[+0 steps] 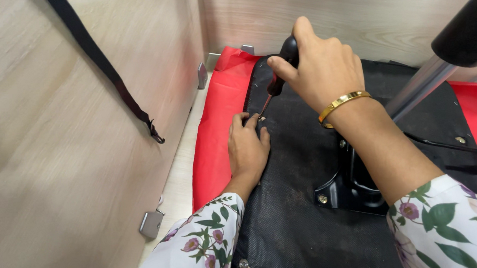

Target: The person uses a screwdriver to tighten screws on the underside of a black chair seat. They repeatedly insert the screwdriver, turn it clockwise, and reposition it to secure multiple fasteners along the seat edge.

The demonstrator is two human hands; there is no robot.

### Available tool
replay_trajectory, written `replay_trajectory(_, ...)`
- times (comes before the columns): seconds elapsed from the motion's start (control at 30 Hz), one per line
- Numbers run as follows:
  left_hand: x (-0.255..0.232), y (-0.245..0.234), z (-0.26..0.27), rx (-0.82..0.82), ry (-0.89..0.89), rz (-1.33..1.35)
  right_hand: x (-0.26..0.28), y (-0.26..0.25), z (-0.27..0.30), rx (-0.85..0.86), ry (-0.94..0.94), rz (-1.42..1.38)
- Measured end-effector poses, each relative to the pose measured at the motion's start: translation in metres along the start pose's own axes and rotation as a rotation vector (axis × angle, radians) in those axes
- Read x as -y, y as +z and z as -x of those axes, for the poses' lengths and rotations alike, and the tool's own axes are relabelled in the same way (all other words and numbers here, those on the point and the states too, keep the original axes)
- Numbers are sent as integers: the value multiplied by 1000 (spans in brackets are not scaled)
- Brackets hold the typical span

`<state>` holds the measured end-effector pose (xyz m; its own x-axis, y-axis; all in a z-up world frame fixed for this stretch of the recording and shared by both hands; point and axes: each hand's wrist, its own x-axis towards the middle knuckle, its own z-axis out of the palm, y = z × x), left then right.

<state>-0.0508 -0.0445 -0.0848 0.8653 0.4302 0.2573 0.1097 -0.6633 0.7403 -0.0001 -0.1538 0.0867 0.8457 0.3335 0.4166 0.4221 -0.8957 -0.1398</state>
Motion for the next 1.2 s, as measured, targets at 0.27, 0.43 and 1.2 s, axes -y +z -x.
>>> replay_trajectory(0.27,1,1,1,-13,20,0,23,4,0,14,-116,-236)
replay_trajectory(0.43,2,2,-1,-11,24,12,31,11,1,85,-196,-484)
replay_trajectory(1.2,-8,-1,-1,9,25,-68,1,29,-7,16,-142,-549)
